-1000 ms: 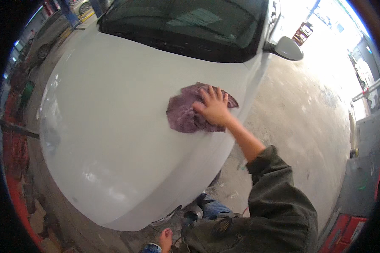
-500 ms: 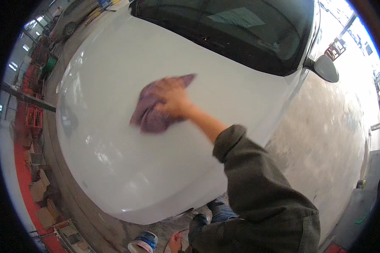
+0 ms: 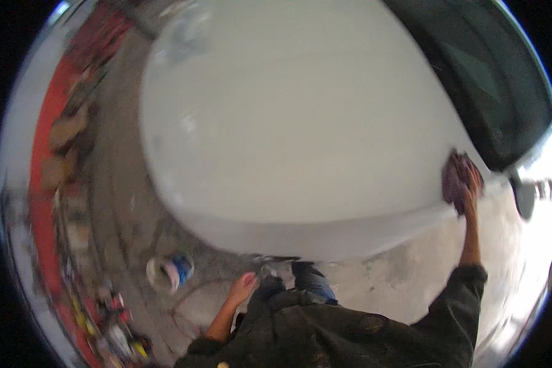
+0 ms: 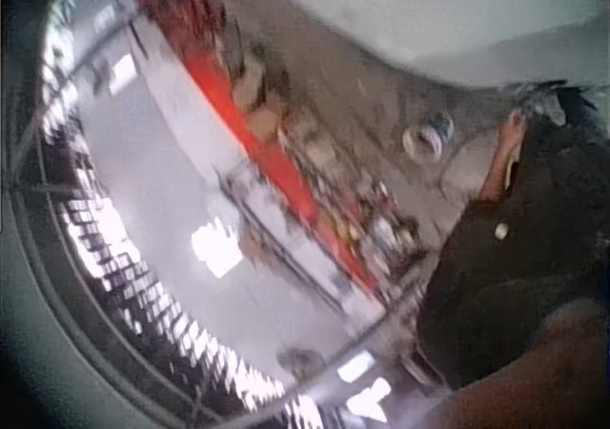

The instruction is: The person wipes the hood and front bumper of a white car using a purple cloth. They repeatedly dip the cloth into a bucket of water, wring it out, and wipe different sections of the hood and bumper in a systematic manner.

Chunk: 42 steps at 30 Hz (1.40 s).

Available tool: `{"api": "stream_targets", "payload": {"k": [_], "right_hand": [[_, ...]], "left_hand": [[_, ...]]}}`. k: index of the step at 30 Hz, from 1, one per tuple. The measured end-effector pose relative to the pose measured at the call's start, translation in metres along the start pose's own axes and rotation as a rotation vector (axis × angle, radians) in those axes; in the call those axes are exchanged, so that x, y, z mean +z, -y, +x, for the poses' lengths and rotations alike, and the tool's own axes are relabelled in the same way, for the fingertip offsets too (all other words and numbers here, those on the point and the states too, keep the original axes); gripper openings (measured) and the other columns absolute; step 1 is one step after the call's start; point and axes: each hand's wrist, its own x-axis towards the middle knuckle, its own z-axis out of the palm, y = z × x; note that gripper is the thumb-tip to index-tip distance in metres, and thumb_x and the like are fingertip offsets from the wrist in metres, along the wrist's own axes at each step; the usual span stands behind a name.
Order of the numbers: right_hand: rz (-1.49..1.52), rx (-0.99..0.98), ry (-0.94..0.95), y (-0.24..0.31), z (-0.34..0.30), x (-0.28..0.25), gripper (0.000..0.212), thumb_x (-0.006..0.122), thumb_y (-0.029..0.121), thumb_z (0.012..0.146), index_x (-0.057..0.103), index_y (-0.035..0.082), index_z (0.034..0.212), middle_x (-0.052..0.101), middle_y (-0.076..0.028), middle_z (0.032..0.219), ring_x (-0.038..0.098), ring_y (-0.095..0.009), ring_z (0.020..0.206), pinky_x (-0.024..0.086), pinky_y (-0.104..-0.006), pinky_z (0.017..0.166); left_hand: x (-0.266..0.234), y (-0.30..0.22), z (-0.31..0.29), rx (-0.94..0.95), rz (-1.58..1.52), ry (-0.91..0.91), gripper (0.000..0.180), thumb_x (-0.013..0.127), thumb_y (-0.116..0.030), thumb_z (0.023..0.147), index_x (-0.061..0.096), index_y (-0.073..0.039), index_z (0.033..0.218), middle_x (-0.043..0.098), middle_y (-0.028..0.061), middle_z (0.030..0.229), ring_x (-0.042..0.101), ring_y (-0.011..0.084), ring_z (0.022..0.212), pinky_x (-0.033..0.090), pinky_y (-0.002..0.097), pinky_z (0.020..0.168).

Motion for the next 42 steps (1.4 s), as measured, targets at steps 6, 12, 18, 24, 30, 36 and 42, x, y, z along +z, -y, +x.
{"api": "stream_targets", "payload": {"k": [6,12,18,24,30,36,42], "right_hand": [[-0.048,-0.541,0.386,0.300,-0.009,0.040,0.085,0.073,0.056,0.072,0.049,0.018,0.144,0.033,-0.012,0.159,0.018,-0.039,0.150,0.008,-0.0676,0.116],[-0.216,-0.977,0.693,0.558,-0.035,0.092,0.095,0.080,0.059,0.065,0.043,0.029,0.148,0.022,-0.006,0.163,0.014,-0.043,0.150,0.015,-0.0734,0.112],[-0.304,-1.248,0.705,0.736,-0.059,0.172,0.082,0.067,0.063,0.079,0.040,0.033,0.151,0.021,-0.002,0.164,0.011,-0.041,0.150,0.019,-0.0728,0.111],[-0.150,-1.210,0.493,0.884,-0.054,0.278,0.061,0.066,0.045,0.082,0.058,0.019,0.136,0.043,-0.005,0.152,0.018,-0.036,0.150,0.016,-0.0700,0.115],[0.211,-1.075,0.539,0.878,0.003,0.290,0.064,0.068,0.038,0.080,0.054,0.017,0.140,0.048,-0.005,0.149,0.029,-0.026,0.147,0.014,-0.0535,0.123],[0.288,-0.609,0.418,0.714,0.056,0.214,0.075,0.071,0.018,0.072,0.050,0.019,0.143,0.046,-0.007,0.151,0.033,-0.030,0.146,0.020,-0.0516,0.122],[0.166,-0.151,0.040,0.425,0.064,0.125,0.070,0.058,0.005,0.070,0.053,0.010,0.139,0.049,-0.012,0.148,0.038,-0.035,0.141,0.023,-0.0482,0.119]], "left_hand": [[-0.013,-0.007,-0.006,-0.075,-0.003,-0.079,0.038,0.063,-0.031,0.097,0.061,-0.006,0.125,0.071,0.0126,0.114,0.068,0.0243,0.105,0.052,0.0354,0.091],[-0.036,0.051,-0.015,-0.061,-0.148,-0.103,0.038,0.065,-0.032,0.095,0.062,-0.007,0.124,0.071,0.0119,0.113,0.069,0.0234,0.104,0.053,0.0352,0.089],[-0.100,0.123,-0.012,-0.068,-0.160,-0.149,0.034,0.064,-0.031,0.095,0.063,-0.007,0.120,0.072,0.0124,0.109,0.070,0.0245,0.101,0.054,0.0370,0.086],[-0.180,0.164,-0.012,-0.088,-0.086,-0.215,0.033,0.062,-0.029,0.095,0.064,-0.004,0.116,0.072,0.0141,0.106,0.070,0.0282,0.099,0.054,0.0389,0.084],[-0.270,0.145,0.046,0.050,-0.359,-0.268,0.036,0.062,-0.032,0.098,0.062,-0.003,0.120,0.069,0.0097,0.107,0.066,0.0190,0.095,0.052,0.0328,0.084],[-0.299,0.012,0.125,0.148,-0.618,-0.242,0.047,0.062,-0.036,0.100,0.053,0.001,0.127,0.065,0.0082,0.107,0.065,0.0153,0.084,0.051,0.0284,0.068],[-0.285,-0.088,0.156,0.091,-0.067,-0.450,0.064,0.064,-0.039,0.096,0.037,0.005,0.134,0.062,0.0144,0.104,0.064,0.0171,0.079,0.051,0.0289,0.061]]}}
